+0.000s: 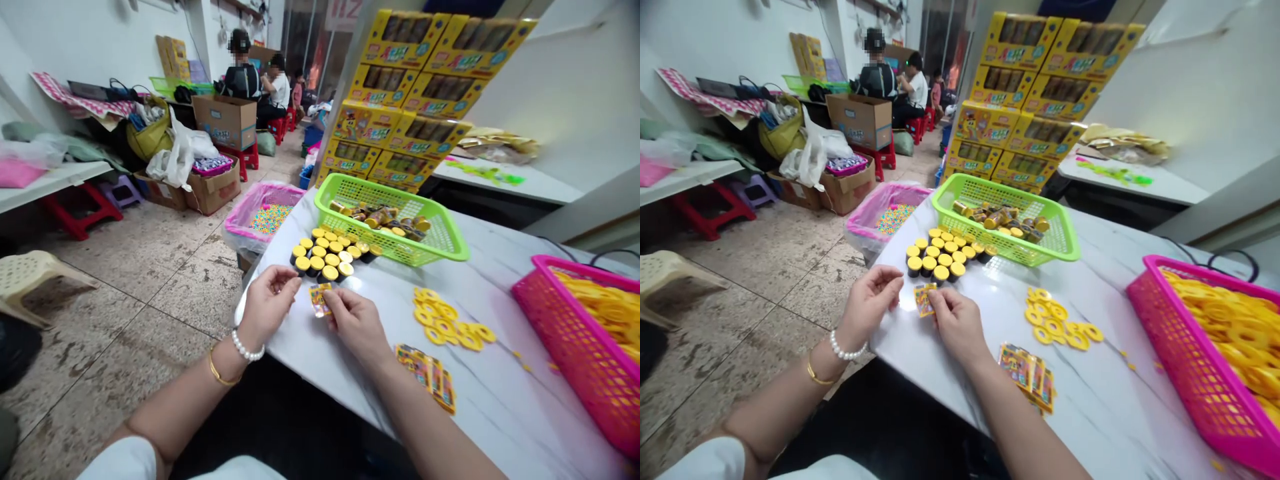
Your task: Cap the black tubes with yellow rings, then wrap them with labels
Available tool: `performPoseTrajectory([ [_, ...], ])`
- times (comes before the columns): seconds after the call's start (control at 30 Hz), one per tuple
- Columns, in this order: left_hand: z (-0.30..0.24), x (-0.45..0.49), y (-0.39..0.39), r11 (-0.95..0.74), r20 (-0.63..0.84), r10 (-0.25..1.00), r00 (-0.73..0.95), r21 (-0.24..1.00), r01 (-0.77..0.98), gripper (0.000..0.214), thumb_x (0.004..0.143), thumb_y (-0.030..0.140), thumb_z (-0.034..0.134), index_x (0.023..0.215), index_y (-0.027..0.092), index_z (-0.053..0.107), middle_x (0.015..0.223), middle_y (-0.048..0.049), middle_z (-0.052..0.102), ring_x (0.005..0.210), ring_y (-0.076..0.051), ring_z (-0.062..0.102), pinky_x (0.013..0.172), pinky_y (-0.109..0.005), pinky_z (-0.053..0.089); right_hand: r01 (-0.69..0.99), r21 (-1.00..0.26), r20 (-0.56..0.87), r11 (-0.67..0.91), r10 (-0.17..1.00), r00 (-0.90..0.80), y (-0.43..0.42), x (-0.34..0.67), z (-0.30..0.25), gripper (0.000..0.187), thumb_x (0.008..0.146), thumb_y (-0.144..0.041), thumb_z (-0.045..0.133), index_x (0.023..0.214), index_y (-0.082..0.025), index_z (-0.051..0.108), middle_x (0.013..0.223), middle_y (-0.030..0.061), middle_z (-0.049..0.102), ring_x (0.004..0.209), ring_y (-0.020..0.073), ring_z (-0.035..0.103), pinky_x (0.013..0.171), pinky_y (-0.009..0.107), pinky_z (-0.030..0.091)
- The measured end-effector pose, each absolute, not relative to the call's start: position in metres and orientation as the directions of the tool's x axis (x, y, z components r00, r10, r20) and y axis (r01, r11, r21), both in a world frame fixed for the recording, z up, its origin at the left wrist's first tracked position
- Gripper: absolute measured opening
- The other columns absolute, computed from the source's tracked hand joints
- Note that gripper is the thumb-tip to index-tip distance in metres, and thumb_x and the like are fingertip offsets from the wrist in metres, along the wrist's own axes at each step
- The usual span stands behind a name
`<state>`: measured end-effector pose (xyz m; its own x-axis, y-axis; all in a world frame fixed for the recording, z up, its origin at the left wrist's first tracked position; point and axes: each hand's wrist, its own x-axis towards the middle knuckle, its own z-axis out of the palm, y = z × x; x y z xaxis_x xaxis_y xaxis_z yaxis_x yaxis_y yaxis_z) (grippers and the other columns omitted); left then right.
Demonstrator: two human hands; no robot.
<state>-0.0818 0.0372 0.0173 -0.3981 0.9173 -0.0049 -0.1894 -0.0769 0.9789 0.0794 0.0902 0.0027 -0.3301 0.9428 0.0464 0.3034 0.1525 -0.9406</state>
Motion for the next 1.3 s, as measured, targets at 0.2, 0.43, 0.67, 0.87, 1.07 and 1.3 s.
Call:
performPoseTrajectory([
  [0.2, 0.012, -0.060, 0.018, 0.009, -0.112, 0.941, -0.318, 0.951, -0.308, 0.039, 0.076, 0.052, 0.075, 0.077, 0.014, 0.065, 0.055, 0.0040, 0.054, 0.038, -0.005, 0.042, 0.035, -0.017, 0.030, 0.343, -0.892, 0.222, 0.295, 0.946, -0.237, 0.091, 0.076, -0.008, 0.053, 0.092, -0.059, 0.051, 0.057, -0.021, 0.054, 0.046, -0.0029, 0.049, 0.047, 0.0119, 0.044, 0.048, 0.025, 0.036],
  [0.43, 0.010, -0.063, 0.022, -0.056, -0.022, 0.937, -0.348, 0.975, -0.215, 0.037, 0.078, 0.048, 0.074, 0.088, 0.013, 0.077, 0.067, 0.0002, 0.061, 0.042, -0.004, 0.044, 0.039, -0.019, 0.032, 0.359, -0.828, 0.357, 0.431, 0.899, -0.255, 0.086, 0.075, -0.005, 0.047, 0.096, -0.049, 0.050, 0.059, -0.020, 0.054, 0.051, -0.0029, 0.051, 0.049, 0.0116, 0.047, 0.051, 0.024, 0.037],
  [0.67, 0.002, -0.072, 0.024, -0.058, 0.011, 0.903, -0.430, 0.994, -0.095, 0.026, 0.067, 0.040, 0.083, 0.073, 0.015, 0.079, 0.072, -0.0042, 0.068, 0.053, -0.008, 0.049, 0.046, -0.021, 0.035, 0.316, -0.689, 0.492, 0.652, 0.741, -0.457, 0.084, 0.071, -0.008, 0.038, 0.100, -0.035, 0.048, 0.067, -0.020, 0.060, 0.059, -0.0018, 0.057, 0.054, 0.0115, 0.052, 0.054, 0.024, 0.040],
  [0.87, 0.002, -0.076, 0.020, 0.030, -0.086, 0.899, -0.430, 0.990, -0.136, 0.030, 0.062, 0.040, 0.086, 0.067, 0.014, 0.073, 0.050, 0.0037, 0.055, 0.042, -0.005, 0.037, 0.040, -0.020, 0.026, 0.517, -0.593, 0.671, 0.617, 0.734, -0.106, 0.117, 0.085, -0.010, 0.013, 0.091, -0.032, 0.061, 0.087, -0.021, 0.067, 0.093, 0.0081, 0.065, 0.091, 0.0225, 0.061, 0.076, 0.035, 0.051],
  [1.07, 0.010, -0.076, 0.019, 0.078, -0.155, 0.926, -0.345, 0.971, -0.226, 0.033, 0.062, 0.041, 0.085, 0.065, 0.014, 0.066, 0.045, 0.0048, 0.053, 0.035, -0.005, 0.040, 0.036, -0.017, 0.024, 0.615, -0.579, 0.605, 0.536, 0.788, -0.117, 0.138, 0.083, -0.023, 0.012, 0.078, -0.016, 0.060, 0.088, -0.022, 0.062, 0.100, 0.0091, 0.064, 0.101, 0.0261, 0.060, 0.092, 0.043, 0.049],
  [1.3, 0.017, -0.084, 0.031, 0.200, -0.353, 0.904, -0.242, 0.848, -0.491, 0.027, 0.068, 0.031, 0.081, 0.079, 0.015, 0.061, 0.044, 0.0046, 0.056, 0.029, -0.004, 0.038, 0.033, -0.015, 0.011, 0.593, -0.698, 0.536, 0.402, 0.842, 0.058, 0.136, 0.090, -0.017, 0.026, 0.070, -0.023, 0.066, 0.094, -0.020, 0.057, 0.086, 0.0041, 0.058, 0.076, 0.0212, 0.056, 0.075, 0.039, 0.051],
])
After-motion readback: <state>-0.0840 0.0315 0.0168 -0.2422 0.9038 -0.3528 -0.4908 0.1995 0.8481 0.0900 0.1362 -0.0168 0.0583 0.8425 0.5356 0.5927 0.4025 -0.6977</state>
